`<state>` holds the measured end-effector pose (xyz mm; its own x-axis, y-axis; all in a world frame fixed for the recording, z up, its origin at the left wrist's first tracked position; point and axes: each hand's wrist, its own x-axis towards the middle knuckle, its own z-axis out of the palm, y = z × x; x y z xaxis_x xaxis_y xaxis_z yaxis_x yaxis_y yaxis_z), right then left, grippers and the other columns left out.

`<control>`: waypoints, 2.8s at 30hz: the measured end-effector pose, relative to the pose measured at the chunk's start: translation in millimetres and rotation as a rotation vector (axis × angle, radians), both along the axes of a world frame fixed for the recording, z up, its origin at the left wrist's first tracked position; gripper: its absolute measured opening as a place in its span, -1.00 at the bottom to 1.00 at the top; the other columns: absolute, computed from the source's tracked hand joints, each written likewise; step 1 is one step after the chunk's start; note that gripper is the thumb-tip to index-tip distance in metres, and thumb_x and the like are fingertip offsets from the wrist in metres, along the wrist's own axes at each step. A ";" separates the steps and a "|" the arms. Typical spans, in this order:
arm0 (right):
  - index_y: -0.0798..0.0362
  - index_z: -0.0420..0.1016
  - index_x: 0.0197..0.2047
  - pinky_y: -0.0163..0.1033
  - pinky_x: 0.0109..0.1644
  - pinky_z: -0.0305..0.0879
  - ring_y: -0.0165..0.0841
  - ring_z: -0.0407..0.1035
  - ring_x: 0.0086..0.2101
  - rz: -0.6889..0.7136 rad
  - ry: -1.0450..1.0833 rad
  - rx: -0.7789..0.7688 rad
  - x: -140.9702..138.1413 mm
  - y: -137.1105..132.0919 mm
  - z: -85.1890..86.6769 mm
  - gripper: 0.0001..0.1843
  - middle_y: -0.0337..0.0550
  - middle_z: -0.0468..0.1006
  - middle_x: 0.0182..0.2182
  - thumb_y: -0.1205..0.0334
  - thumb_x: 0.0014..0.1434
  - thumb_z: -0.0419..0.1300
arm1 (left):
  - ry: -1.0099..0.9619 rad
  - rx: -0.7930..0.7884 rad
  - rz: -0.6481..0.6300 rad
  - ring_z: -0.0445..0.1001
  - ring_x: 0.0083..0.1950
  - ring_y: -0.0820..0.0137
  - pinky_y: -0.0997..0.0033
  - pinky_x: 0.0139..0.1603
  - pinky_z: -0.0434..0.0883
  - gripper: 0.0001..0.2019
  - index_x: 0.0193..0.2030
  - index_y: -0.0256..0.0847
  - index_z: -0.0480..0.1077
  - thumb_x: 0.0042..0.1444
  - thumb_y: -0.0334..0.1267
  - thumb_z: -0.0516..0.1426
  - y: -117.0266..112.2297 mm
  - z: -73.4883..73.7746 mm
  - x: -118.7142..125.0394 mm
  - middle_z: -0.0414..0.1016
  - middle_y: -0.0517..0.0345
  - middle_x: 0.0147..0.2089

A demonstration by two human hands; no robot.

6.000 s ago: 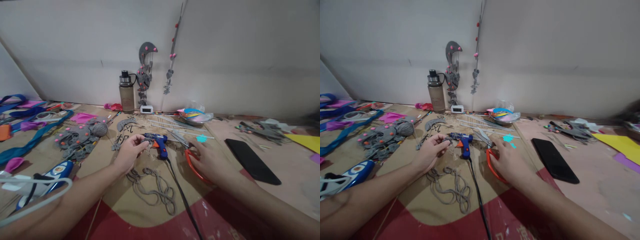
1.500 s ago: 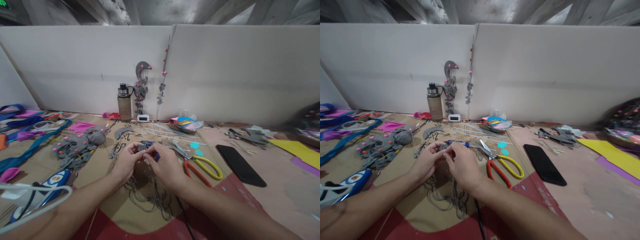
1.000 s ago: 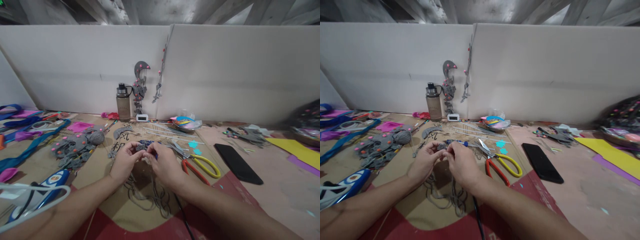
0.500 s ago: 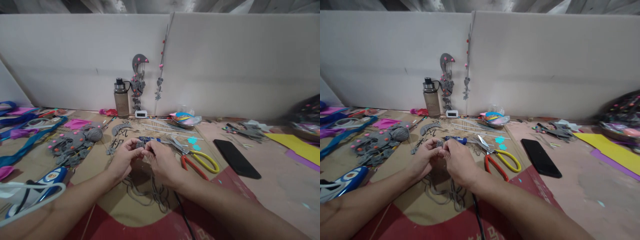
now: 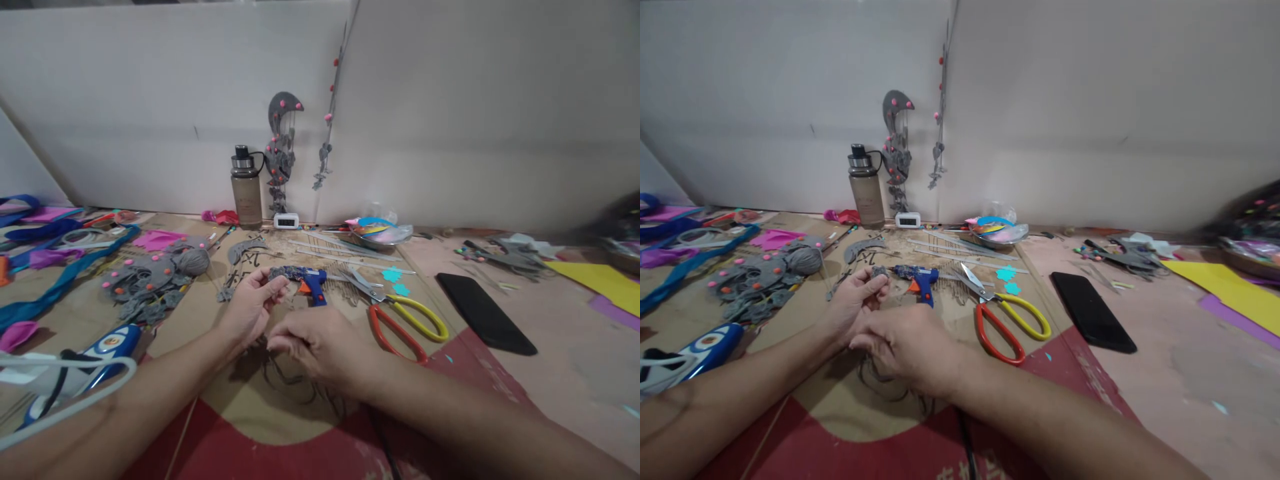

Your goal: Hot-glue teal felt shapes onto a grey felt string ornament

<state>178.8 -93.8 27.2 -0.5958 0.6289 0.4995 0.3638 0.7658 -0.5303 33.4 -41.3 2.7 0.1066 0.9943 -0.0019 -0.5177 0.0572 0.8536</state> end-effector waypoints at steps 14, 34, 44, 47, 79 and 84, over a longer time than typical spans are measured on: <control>0.03 0.38 -0.12 -0.22 -0.12 0.25 -0.37 0.35 -0.23 -0.366 0.245 -0.200 14.9 27.5 -1.9 -0.82 -0.14 0.49 -0.24 0.23 0.24 0.03 | 0.130 0.056 -0.026 0.24 -0.53 0.61 0.60 -0.47 0.20 -0.80 -0.42 -0.28 0.42 -0.16 -0.29 0.33 -5.0 -1.0 0.4 0.35 0.28 -0.54; 0.05 0.37 -0.36 -0.31 -0.35 0.18 -0.43 0.27 -0.44 -0.365 0.291 -0.342 19.6 38.4 -6.3 -0.78 -0.25 0.41 -0.48 0.18 0.22 -0.02 | 0.189 0.025 -0.088 0.25 -0.56 0.62 0.63 -0.51 0.20 -0.78 -0.43 -0.29 0.42 -0.11 -0.20 0.31 -7.1 0.3 1.4 0.36 0.25 -0.56; 0.07 0.37 -0.30 -0.33 -0.42 0.18 -0.47 0.27 -0.49 -0.342 0.415 -0.401 23.4 44.8 -4.0 -0.86 -0.26 0.41 -0.45 0.29 0.10 0.01 | 0.150 -0.004 -0.045 0.32 -0.58 0.59 0.63 -0.56 0.22 -0.76 -0.44 -0.29 0.41 -0.14 -0.19 0.33 -4.7 1.8 0.8 0.43 0.20 -0.54; 0.06 0.40 -0.41 -0.32 -0.35 0.19 -0.45 0.28 -0.44 -0.354 0.373 -0.312 24.0 43.7 -1.8 -0.86 -0.27 0.41 -0.46 0.37 0.03 0.02 | 0.150 0.006 -0.047 0.31 -0.58 0.59 0.62 -0.56 0.22 -0.76 -0.43 -0.28 0.40 -0.13 -0.18 0.32 -3.3 -0.1 -0.7 0.41 0.22 -0.56; 0.07 0.36 -0.37 -0.36 -0.43 0.22 -0.51 0.28 -0.53 -0.212 0.485 -0.584 25.1 50.6 0.0 -0.83 -0.32 0.40 -0.53 0.14 0.13 0.12 | 0.310 0.126 -0.116 0.32 -0.60 0.55 0.59 -0.57 0.20 -0.74 -0.34 -0.24 0.34 -0.08 -0.15 0.27 -5.4 -0.2 -1.5 0.45 0.20 -0.54; 0.07 0.37 -0.37 -0.36 -0.45 0.20 -0.50 0.26 -0.54 -0.261 0.404 -0.550 26.2 49.8 -1.9 -0.86 -0.32 0.39 -0.54 0.18 0.14 0.09 | 0.813 0.157 -0.164 0.32 -0.61 0.49 0.54 -0.60 0.20 -0.69 -0.18 -0.24 0.36 -0.02 -0.11 0.20 -2.2 6.6 -11.2 0.42 0.24 -0.57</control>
